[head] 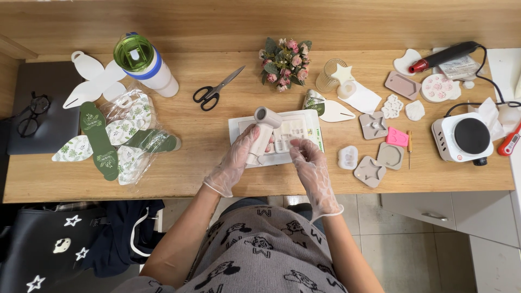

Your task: The person is trimming, heating with a heat gun, and labeling a star-shaped wax ornament.

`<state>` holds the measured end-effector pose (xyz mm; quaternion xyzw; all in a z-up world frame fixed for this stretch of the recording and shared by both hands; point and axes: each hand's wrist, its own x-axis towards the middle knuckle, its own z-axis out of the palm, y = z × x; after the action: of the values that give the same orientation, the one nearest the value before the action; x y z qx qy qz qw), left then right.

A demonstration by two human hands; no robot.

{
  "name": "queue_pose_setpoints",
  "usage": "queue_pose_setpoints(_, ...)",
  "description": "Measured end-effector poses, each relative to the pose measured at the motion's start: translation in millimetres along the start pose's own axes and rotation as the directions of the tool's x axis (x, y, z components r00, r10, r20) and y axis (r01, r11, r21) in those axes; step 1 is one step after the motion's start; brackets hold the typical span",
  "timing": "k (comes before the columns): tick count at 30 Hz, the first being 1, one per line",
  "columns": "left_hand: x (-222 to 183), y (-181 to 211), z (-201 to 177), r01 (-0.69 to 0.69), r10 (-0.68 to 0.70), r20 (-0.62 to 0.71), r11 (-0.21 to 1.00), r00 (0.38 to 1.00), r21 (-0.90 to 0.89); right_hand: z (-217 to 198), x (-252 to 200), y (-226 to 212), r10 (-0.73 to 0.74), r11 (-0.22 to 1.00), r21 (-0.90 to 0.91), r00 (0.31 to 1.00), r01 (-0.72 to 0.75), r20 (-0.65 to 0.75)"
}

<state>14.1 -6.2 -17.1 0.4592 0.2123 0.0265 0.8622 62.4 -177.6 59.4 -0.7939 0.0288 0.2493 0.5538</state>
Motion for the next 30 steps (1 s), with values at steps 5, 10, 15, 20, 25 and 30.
queue_pose_setpoints(5,-10.4,6.8,6.7,-0.062,0.063,-0.01,0.997,0.998,0.052,-16.7,-2.6,17.9,0.011,1.0,0.028,1.0,-0.011,-0.006)
queue_pose_setpoints(10,-8.8,-5.8,12.5,-0.122,0.126,-0.045,0.989,0.991,0.085,-43.0,2.0,39.0,0.034,0.999,0.017,0.999,-0.033,-0.038)
queue_pose_setpoints(15,-9.6,-24.8,13.5,-0.122,0.153,-0.118,0.965,0.981,0.234,-51.9,-9.0,8.7,0.008,0.999,-0.041,0.995,-0.004,0.103)
queue_pose_setpoints(20,-31.5,-33.1,49.7,-0.142,0.197,-0.171,0.947,0.965,0.288,-58.0,-14.5,-6.3,-0.091,0.992,-0.049,0.939,0.113,0.331)
queue_pose_setpoints(25,-70.7,-18.7,138.8,-0.117,0.046,-0.35,0.976,0.936,-0.186,-48.0,-22.9,-18.1,-0.02,1.0,0.019,0.92,0.014,0.392)
queue_pose_setpoints(30,-71.3,-15.5,118.6,-0.16,0.263,-0.046,0.706,0.964,0.69,-56.3,-3.7,2.8,0.109,0.994,-0.014,0.976,-0.108,0.187)
